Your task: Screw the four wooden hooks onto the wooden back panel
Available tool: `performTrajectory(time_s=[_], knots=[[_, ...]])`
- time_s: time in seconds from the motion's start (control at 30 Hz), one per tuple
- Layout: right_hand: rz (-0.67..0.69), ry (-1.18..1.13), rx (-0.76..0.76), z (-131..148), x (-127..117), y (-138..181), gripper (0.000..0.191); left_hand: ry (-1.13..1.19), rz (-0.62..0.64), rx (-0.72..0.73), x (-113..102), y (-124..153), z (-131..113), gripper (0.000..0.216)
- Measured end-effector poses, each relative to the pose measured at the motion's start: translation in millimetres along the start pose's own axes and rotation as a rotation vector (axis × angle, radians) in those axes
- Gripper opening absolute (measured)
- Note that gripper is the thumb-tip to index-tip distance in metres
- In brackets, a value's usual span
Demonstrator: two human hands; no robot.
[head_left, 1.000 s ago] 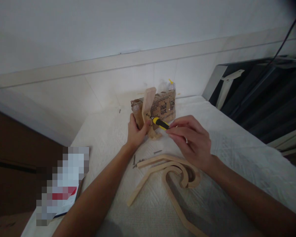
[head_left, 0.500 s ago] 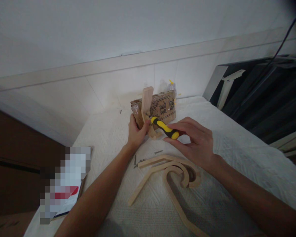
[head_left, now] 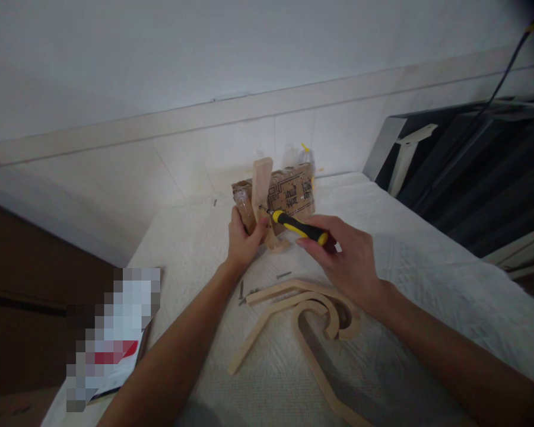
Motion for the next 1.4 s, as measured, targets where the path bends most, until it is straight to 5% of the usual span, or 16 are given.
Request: performTrajectory(time_s=[0.33,0.47,0.6,0.8,0.93,1.13,1.4], knots=[[0.212,-0.031,-0.143,10,12,1,0.02,-0.033,0.017,0.026,0,0,-2,0.046],[0.133,0.036,-0.174,11,9,5,0.015,-0.077,0.025,0.06,0,0,-6,0.045],[0.067,0.077,0.019,-5,3,0,0.009,-0.066,0.04,0.064,2,0,-9,0.044],[0.284,-0.185,0.498,-40,22,1,0.029,-0.073,0.039,0.075,1,0,-10,0.042],[0.348,-0.406,0.672,-48,33,5,0.032,-0.035,0.014,0.028,0,-1,-7,0.043],[0.172,-0.204,0.498,-38,12,-4,0.011,0.023,-0.076,-0.024,-4,-5,-5,0.037],[0.08,-0.073,0.429,-33,1,-3,0.013,0.07,-0.083,-0.078,-4,-2,-1,0.038]])
Point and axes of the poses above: each hand's wrist, its own y-axis away from the middle knuckle, its own x-axis out of the palm, z = x × y, the point moved 8 cm from there along -y, towards the middle knuckle, and after that the axes turned 11 degrees about x, right-handed, at the moved point
